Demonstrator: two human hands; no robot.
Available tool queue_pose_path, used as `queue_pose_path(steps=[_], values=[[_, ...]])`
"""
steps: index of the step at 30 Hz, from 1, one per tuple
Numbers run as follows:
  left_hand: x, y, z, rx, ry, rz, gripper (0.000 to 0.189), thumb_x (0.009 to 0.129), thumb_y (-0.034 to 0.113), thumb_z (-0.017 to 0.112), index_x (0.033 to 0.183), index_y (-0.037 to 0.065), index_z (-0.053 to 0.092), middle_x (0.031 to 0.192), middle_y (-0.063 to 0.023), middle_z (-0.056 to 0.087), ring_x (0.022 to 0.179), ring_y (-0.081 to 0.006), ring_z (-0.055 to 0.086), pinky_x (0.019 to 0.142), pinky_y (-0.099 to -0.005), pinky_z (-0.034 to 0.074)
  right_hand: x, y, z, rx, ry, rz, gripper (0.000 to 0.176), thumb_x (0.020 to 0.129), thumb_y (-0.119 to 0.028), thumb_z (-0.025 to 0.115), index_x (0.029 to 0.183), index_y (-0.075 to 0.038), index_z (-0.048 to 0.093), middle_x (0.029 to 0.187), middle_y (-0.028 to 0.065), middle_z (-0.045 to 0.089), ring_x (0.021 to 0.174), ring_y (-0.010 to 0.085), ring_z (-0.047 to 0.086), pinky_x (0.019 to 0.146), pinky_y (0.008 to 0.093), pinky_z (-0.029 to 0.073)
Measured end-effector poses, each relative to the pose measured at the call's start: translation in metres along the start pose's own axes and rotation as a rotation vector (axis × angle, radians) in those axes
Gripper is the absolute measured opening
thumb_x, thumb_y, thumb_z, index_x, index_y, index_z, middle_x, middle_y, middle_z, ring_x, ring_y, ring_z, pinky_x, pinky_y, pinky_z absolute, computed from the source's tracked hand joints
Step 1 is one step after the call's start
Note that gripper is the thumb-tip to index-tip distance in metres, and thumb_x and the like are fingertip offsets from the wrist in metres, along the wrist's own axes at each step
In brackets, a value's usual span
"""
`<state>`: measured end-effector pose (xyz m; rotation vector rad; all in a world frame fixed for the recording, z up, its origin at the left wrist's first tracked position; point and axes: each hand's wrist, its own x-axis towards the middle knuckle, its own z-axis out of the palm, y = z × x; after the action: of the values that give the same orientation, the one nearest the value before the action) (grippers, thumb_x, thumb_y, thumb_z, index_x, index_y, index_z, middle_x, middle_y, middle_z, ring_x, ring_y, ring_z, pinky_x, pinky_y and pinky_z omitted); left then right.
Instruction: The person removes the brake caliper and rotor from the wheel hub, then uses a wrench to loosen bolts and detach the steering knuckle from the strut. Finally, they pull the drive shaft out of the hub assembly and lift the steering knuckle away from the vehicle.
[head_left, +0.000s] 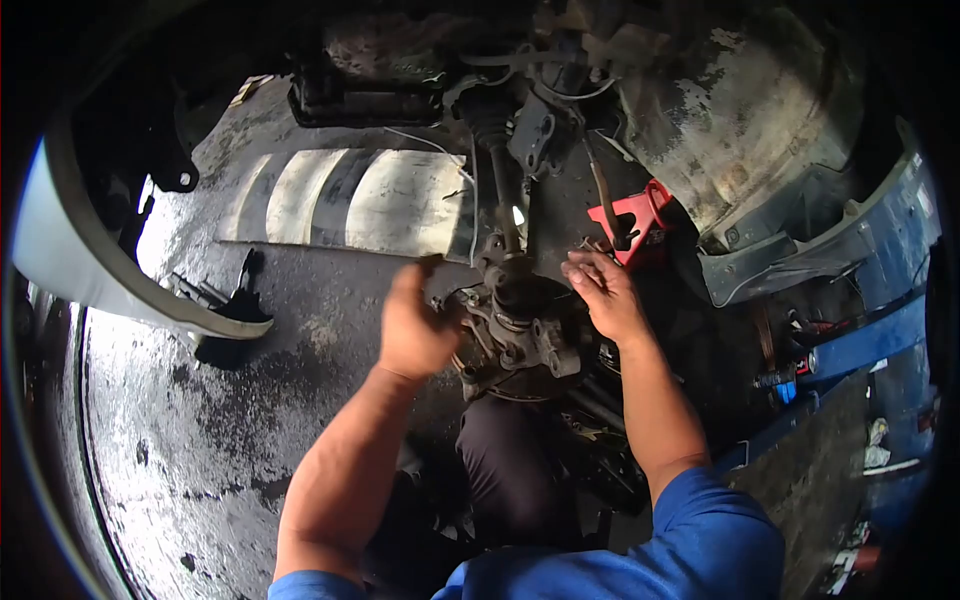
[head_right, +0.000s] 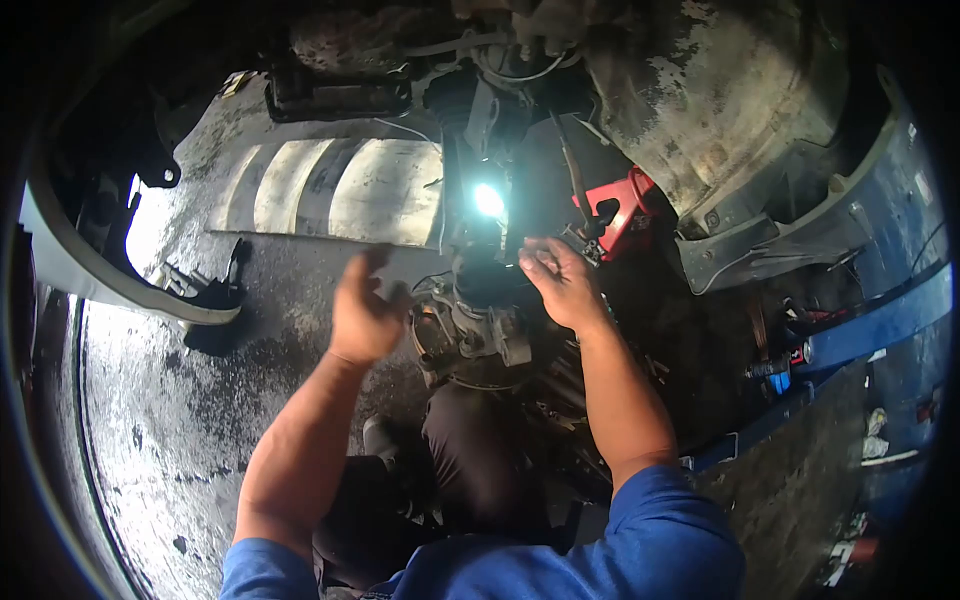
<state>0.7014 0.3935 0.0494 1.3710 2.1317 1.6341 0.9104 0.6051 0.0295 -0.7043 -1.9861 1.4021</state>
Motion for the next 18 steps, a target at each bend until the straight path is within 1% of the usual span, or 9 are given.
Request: queue_pose_path(steps=[1,3,7,9,10,11,15,16,18], values=[[-0.001,-0.006,-0.008,-0.128,0.105,-0.115,0.040,0.086,0.001,0.061,0.125,-0.003,0.053,0.118,-0.0131,0.063,0.111,-0.0225,0.060,0.094,-0.0331,0.047,-0.004,0.002,0.000,0.003,-0.015,0.002,0.032,0.095,-0.019,0.067,0.119,0.001,0.060,0.097,0.0033,0.068,0.095,0.0097,0.059,0.092,0.0287,0.047],[-0.003,-0.021,-0.026,-0.359,0.193,-0.256,0.038,0.086,-0.002,0.058,0.124,-0.002,0.054,0.118,-0.0122,0.064,0.109,-0.0192,0.061,0.093,-0.0302,0.047,-0.013,-0.004,0.003,0.111,0.002,-0.008,0.034,0.095,-0.019,0.067,0.120,0.002,0.060,0.099,0.0034,0.069,0.095,0.0088,0.059,0.091,0.0282,0.047],[-0.023,-0.029,-0.057,-0.345,0.244,-0.359,0.038,0.086,-0.004,0.056,0.125,-0.001,0.054,0.114,-0.0106,0.064,0.105,-0.0158,0.061,0.092,-0.0289,0.048,-0.014,-0.009,0.010,0.187,-0.025,0.031,0.032,0.095,-0.018,0.068,0.119,0.002,0.060,0.103,0.0041,0.068,0.095,0.0087,0.060,0.087,0.0254,0.048],[-0.032,-0.021,-0.071,-0.090,0.045,-0.355,0.037,0.086,-0.002,0.058,0.123,-0.002,0.055,0.113,-0.0109,0.065,0.101,-0.0162,0.062,0.091,-0.0297,0.049,-0.009,-0.003,0.011,0.162,-0.052,0.031,0.031,0.095,-0.018,0.069,0.118,0.001,0.060,0.103,0.0032,0.067,0.096,0.0089,0.060,0.086,0.0243,0.049],[-0.040,-0.015,-0.076,-0.006,-0.075,-0.399,0.036,0.085,0.003,0.062,0.121,-0.003,0.057,0.112,-0.0137,0.066,0.102,-0.0170,0.063,0.089,-0.0297,0.050,-0.005,-0.001,0.014,0.153,-0.046,0.028,0.031,0.095,-0.018,0.069,0.117,0.001,0.061,0.102,0.0026,0.066,0.096,0.0089,0.060,0.086,0.0243,0.049],[-0.043,-0.007,-0.080,0.078,-0.207,-0.443,0.040,0.084,0.011,0.066,0.121,-0.002,0.058,0.113,-0.0169,0.067,0.104,-0.0219,0.065,0.090,-0.0327,0.051,0.000,0.004,0.015,0.144,-0.042,0.024,0.030,0.094,-0.018,0.069,0.117,0.000,0.061,0.102,0.0019,0.066,0.095,0.0089,0.060,0.086,0.0243,0.049],[-0.053,0.033,-0.075,0.274,-0.616,-0.274,0.053,0.081,0.023,0.068,0.128,0.001,0.056,0.119,-0.0222,0.065,0.111,-0.0380,0.063,0.096,-0.0436,0.050,0.026,0.008,0.016,-0.093,-0.040,0.033,0.031,0.096,-0.021,0.068,0.118,0.000,0.061,0.102,0.0032,0.067,0.095,0.0092,0.061,0.086,0.0253,0.049],[-0.050,0.044,-0.072,0.310,-0.742,-0.314,0.056,0.081,0.025,0.067,0.130,0.002,0.055,0.119,-0.0241,0.064,0.113,-0.0404,0.060,0.096,-0.0456,0.050,0.029,0.003,0.019,0.025,-0.038,0.098,0.033,0.096,-0.022,0.067,0.120,-0.001,0.060,0.103,0.0030,0.068,0.094,0.0094,0.062,0.083,0.0254,0.049],[-0.054,0.051,-0.062,0.309,-0.800,-0.274,0.054,0.081,0.023,0.066,0.128,0.001,0.054,0.112,-0.0237,0.065,0.109,-0.0399,0.062,0.094,-0.0456,0.050,0.042,0.006,0.018,0.021,-0.038,0.124,0.035,0.096,-0.025,0.067,0.121,-0.002,0.059,0.105,0.0024,0.068,0.093,0.0091,0.063,0.080,0.0250,0.048]])
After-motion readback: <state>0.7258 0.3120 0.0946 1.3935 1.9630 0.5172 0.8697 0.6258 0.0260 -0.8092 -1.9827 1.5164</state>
